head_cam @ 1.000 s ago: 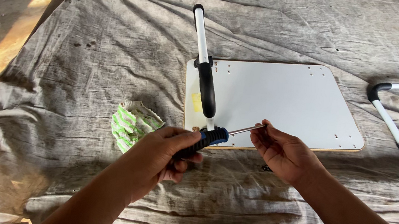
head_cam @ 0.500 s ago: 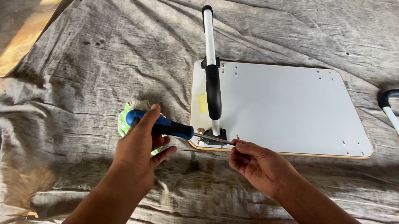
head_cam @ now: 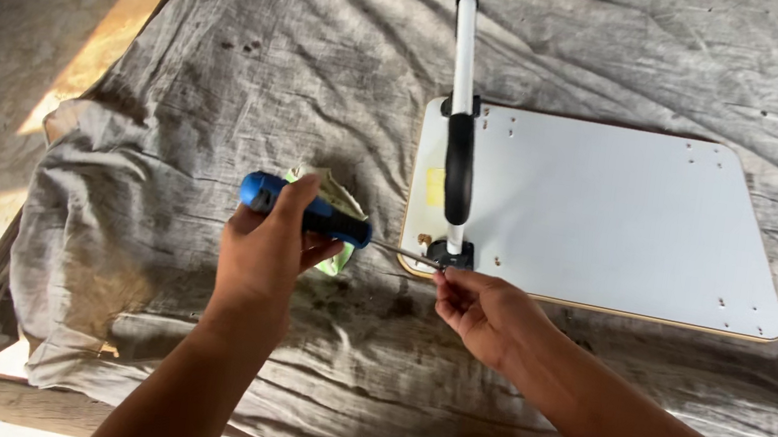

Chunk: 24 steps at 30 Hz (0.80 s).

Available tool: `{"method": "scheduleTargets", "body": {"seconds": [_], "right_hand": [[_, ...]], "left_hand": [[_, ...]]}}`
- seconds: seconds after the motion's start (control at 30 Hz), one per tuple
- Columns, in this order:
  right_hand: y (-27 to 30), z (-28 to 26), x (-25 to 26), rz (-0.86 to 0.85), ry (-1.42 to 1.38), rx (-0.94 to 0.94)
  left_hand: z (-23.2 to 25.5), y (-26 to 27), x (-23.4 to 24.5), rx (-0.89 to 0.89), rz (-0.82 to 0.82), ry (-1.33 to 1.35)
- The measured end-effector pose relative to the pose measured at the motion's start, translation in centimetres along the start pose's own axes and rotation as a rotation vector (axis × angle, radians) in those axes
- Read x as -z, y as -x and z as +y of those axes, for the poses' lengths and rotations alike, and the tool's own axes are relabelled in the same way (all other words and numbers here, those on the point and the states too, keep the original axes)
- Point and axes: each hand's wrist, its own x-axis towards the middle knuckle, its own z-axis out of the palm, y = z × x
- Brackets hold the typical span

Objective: The person uses a screwdriver to tighten screws that attach a white metal leg to a white tabletop. They insert screws and turn the screwdriver to secure the leg in place.

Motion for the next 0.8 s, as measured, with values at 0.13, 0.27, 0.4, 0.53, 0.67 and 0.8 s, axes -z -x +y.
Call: {"method": "scheduleTargets", "body": {"seconds": [0.13,0.27,0.4,0.53,0.67,0.8], "right_hand": [[-1.5,0.4,-1.1,0.096,-0.097,0.044],[-0.9,1.9,-2.6,0.137,-0.11,0.109],[1.1,2.3,-3.4,0.087,-0.032,0.141],[2.6,2.1,-5.1,-0.018,0.146,0.233],[2.4,2.1,-6.9,-0.047,0.292,0.295],[2.3,1.9,-7.1,-0.041,0.324,0.31]], "left_hand": [[-0.2,-0.9,-0.2,-0.033,-0.07,-0.028],[-0.4,-2.3,1.2,-0.077,-0.128,-0.019],[-1.2,-3.4,1.9,-0.047,-0.202,-0.004],[-1.6,-4.7,2.0,-0.022,-0.184,0.038],[-1.5,-6.3,1.4,-0.029,-0.202,0.009],[-1.6,-7.3,0.8,0.003,-0.228,-0.037]]}}
